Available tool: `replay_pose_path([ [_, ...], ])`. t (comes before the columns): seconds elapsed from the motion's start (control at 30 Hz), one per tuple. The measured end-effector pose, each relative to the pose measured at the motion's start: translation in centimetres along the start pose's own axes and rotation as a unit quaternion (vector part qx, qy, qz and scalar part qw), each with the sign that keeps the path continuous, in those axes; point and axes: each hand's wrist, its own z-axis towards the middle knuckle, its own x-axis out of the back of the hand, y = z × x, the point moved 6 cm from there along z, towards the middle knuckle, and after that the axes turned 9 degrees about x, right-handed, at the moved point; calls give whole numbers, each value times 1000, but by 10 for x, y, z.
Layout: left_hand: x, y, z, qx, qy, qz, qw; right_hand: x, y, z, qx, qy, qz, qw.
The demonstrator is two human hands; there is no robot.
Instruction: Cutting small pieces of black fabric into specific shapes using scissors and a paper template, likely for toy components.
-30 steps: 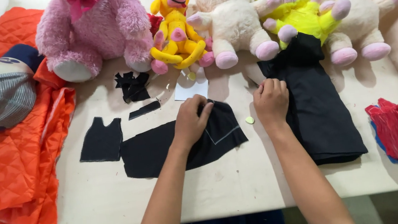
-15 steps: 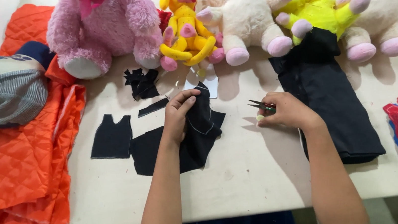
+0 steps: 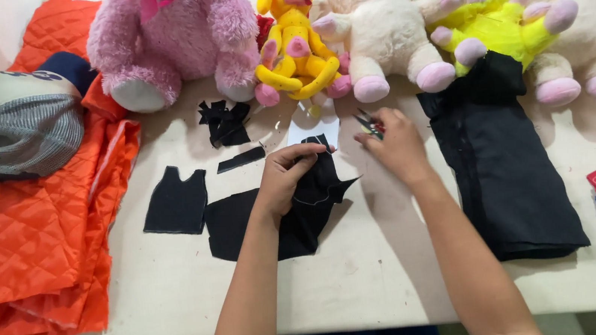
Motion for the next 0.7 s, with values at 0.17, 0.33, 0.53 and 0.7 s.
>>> replay_pose_path([
  [0.17,1,-7,6,7,-9,35,999,-34,-37,-25,-65,30,248,966],
  [0.33,-4,-5,10,10,-7,112,994,-28,-52,-35,-26,42,317,947],
  [0.53,-2,-16,10,13,51,184,982,-9,-67,-38,1,72,274,959],
  [0.7,6,-22,9,-32,95,212,972,-12,-87,-33,74,64,248,964],
])
